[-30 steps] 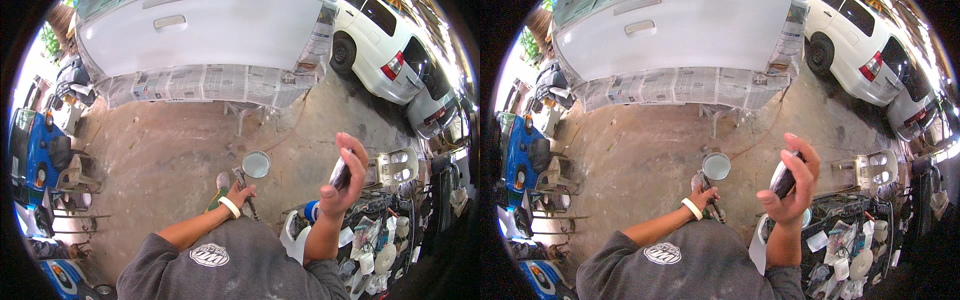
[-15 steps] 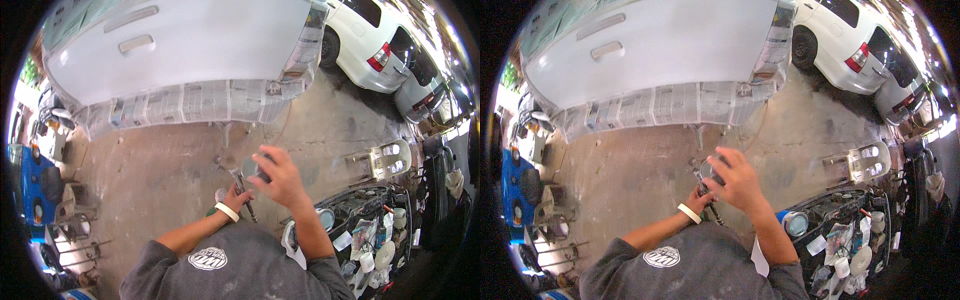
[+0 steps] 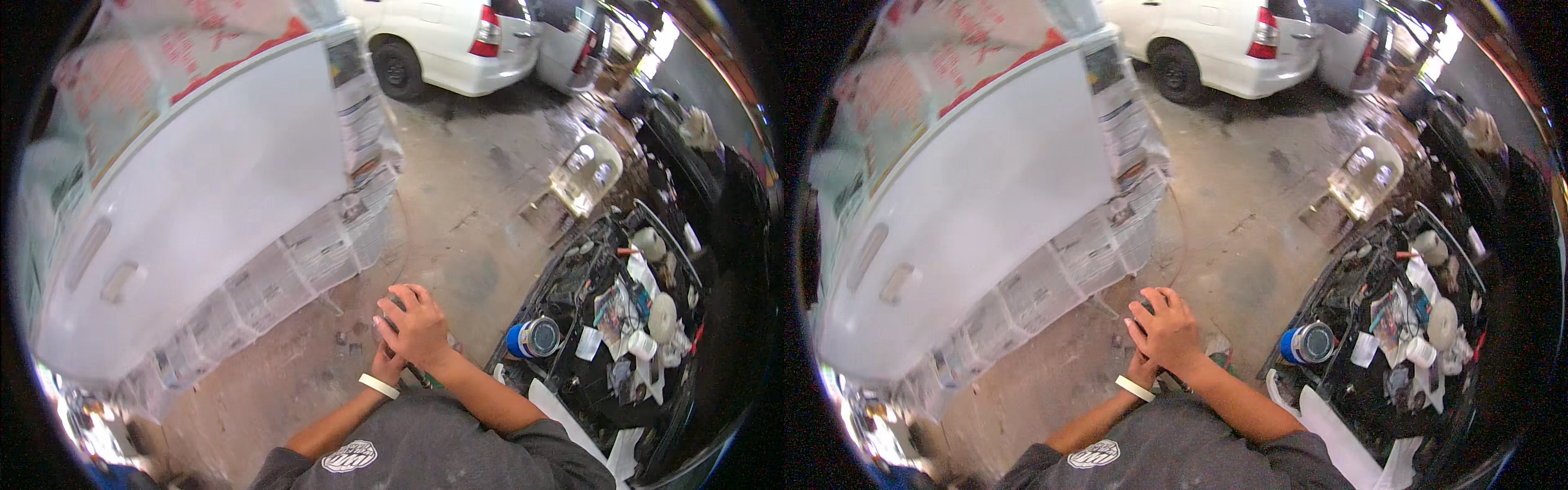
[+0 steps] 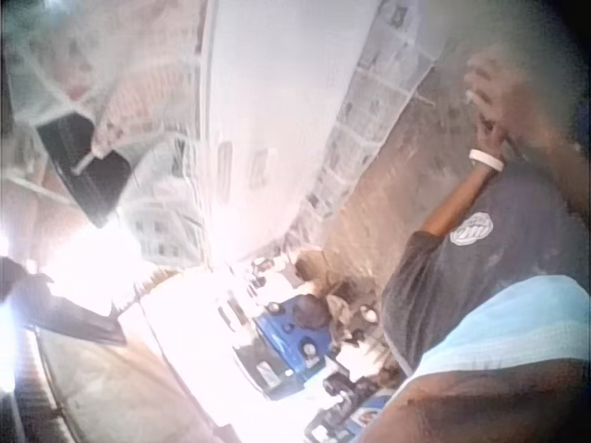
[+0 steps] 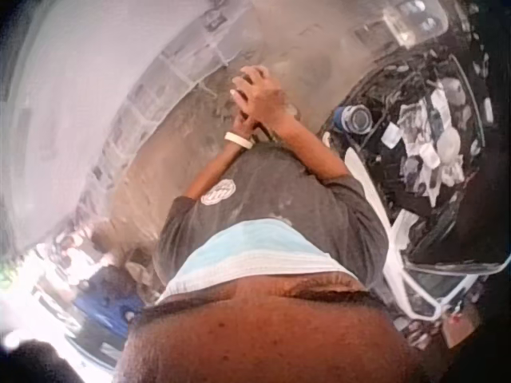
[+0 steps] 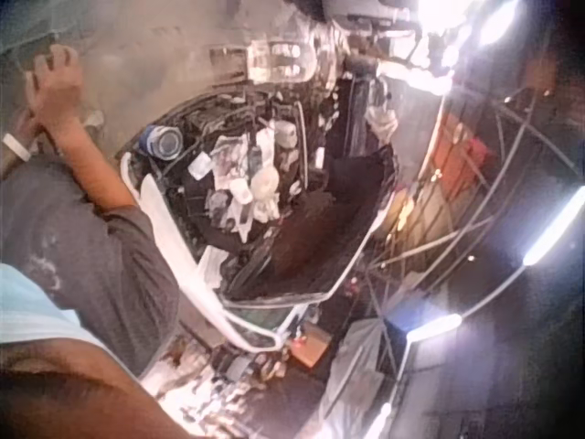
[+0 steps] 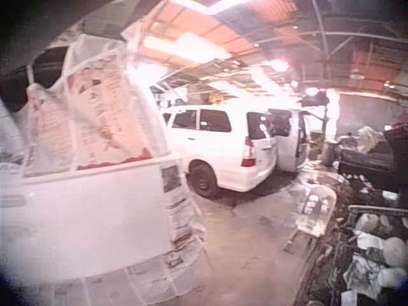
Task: The person paints a car panel using a spray gun, moving the gun in steady strokes across the surface and periodically wiping the area with a cloth.
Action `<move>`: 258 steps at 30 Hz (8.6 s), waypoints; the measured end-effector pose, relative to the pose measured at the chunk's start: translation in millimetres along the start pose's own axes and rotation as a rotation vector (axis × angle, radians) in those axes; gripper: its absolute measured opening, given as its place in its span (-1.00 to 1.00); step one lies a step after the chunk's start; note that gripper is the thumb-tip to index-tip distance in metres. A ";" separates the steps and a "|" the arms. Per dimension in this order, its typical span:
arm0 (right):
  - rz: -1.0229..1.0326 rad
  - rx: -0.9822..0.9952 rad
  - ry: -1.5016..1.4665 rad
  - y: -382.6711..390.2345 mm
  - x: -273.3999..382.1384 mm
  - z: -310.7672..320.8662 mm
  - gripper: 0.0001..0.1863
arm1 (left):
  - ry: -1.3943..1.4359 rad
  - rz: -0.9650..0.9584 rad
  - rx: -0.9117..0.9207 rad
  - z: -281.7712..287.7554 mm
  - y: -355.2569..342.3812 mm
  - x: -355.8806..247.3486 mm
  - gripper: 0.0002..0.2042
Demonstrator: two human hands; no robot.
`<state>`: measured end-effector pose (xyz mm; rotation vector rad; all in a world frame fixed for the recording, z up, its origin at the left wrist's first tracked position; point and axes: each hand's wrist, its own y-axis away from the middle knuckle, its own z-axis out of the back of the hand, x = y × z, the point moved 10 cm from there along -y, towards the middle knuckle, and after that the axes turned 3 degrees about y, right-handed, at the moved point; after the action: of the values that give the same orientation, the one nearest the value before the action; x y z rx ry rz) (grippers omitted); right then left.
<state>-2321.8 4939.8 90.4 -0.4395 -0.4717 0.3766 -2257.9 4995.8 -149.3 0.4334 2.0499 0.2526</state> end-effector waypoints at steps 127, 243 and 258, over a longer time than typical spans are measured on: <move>1.508 1.760 -0.235 -892.0 -1145.9 -399.2 -0.53 | 2.264 0.409 -2.339 -1111.4 -1311.9 401.0 -0.10; 0.015 1.287 -0.989 -1149.7 -483.3 -60.8 -0.42 | 0.404 -0.613 -0.250 -397.7 -951.2 -789.9 -0.90; 0.062 1.172 -1.078 -1270.9 -407.0 -188.0 -0.43 | 0.524 -0.562 -0.232 -258.9 -1014.0 -890.6 -0.92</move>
<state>-2252.9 3633.1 413.1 0.9599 -1.1569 0.8628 -2284.6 3708.2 329.9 -0.3976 2.5132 0.2720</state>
